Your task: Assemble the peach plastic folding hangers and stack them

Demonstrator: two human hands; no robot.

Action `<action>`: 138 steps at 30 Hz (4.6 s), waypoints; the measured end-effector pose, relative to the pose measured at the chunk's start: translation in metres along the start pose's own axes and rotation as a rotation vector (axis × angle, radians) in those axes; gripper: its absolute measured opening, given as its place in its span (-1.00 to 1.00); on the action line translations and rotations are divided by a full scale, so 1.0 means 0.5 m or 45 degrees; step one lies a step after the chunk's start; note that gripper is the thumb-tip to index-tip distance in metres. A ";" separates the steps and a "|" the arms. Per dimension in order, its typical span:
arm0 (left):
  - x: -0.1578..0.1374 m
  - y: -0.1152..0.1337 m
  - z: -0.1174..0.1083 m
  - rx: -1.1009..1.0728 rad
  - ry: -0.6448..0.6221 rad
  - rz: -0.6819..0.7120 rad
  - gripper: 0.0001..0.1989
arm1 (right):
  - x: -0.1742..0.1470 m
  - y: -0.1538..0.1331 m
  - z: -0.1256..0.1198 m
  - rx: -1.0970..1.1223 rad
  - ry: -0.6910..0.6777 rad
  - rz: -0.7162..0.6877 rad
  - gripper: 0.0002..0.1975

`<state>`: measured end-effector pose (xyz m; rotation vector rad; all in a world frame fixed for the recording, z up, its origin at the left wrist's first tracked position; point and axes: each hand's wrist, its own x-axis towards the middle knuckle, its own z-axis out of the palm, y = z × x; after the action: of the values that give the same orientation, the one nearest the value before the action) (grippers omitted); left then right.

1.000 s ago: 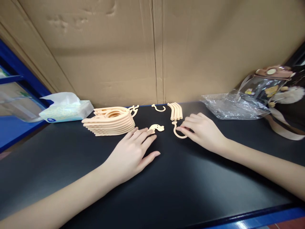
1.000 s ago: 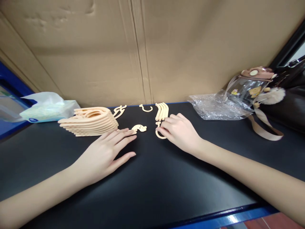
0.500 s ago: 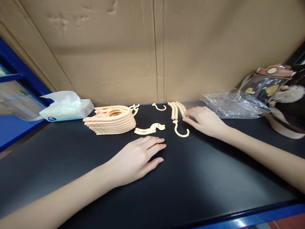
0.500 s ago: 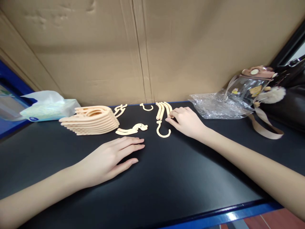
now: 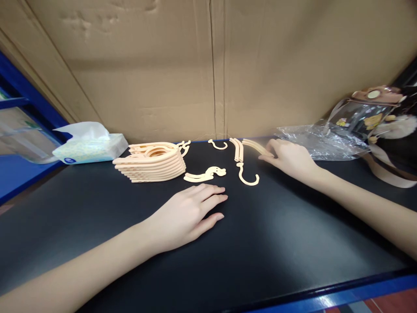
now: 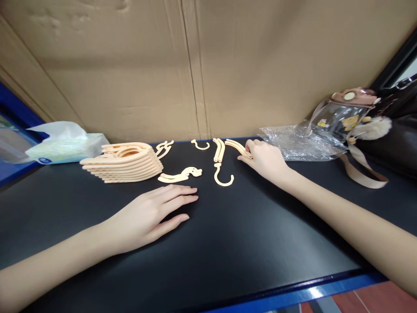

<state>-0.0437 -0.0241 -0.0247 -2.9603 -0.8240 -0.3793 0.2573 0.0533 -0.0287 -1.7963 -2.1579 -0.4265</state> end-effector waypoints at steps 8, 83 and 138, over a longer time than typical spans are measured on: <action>-0.005 -0.002 0.001 0.018 0.010 0.017 -0.66 | 0.008 0.012 -0.011 0.014 -0.041 0.208 -0.93; 0.006 0.003 -0.012 -0.220 0.055 -0.198 -0.78 | -0.094 -0.110 -0.074 0.603 -0.319 -0.913 -0.73; 0.006 0.004 -0.007 -0.228 0.057 -0.182 -0.87 | -0.033 -0.058 -0.017 -0.181 0.123 -0.982 -0.70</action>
<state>-0.0410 -0.0244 -0.0205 -3.0497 -1.0531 -0.5523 0.2317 0.0302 -0.0289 -0.8953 -2.7325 -0.8252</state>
